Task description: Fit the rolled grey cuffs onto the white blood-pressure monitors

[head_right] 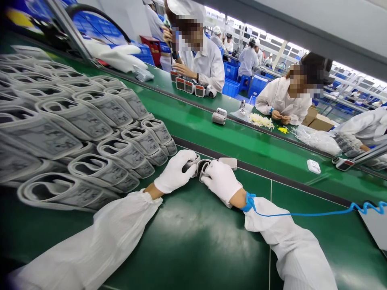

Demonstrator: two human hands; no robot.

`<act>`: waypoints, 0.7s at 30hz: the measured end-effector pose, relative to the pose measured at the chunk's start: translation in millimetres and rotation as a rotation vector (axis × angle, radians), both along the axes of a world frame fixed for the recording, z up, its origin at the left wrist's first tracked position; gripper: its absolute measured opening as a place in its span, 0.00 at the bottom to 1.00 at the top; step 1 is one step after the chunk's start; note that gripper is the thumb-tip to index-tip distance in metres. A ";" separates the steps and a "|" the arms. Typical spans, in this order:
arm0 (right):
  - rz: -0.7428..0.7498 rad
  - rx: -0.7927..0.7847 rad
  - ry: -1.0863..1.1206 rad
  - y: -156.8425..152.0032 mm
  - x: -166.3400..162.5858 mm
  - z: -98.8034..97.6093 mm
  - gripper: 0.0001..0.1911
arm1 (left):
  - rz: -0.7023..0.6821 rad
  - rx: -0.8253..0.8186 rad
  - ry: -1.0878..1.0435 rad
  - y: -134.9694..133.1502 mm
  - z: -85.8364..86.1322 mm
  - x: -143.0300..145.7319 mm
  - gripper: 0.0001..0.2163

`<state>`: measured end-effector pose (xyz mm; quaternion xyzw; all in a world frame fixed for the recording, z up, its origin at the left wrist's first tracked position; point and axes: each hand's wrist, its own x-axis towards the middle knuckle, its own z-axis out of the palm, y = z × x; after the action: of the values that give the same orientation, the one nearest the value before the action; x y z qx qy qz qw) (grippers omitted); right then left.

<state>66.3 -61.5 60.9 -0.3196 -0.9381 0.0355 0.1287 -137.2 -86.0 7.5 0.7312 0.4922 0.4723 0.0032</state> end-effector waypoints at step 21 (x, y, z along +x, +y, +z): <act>0.189 -0.045 0.569 -10.7 42.0 31.8 0.09 | 0.407 -0.063 -0.155 15.1 -7.2 -5.9 0.17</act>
<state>108.3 -72.2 92.7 -0.2109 -0.8890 0.1561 0.3754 -143.1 -70.9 0.3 0.5778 0.6425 0.5023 -0.0318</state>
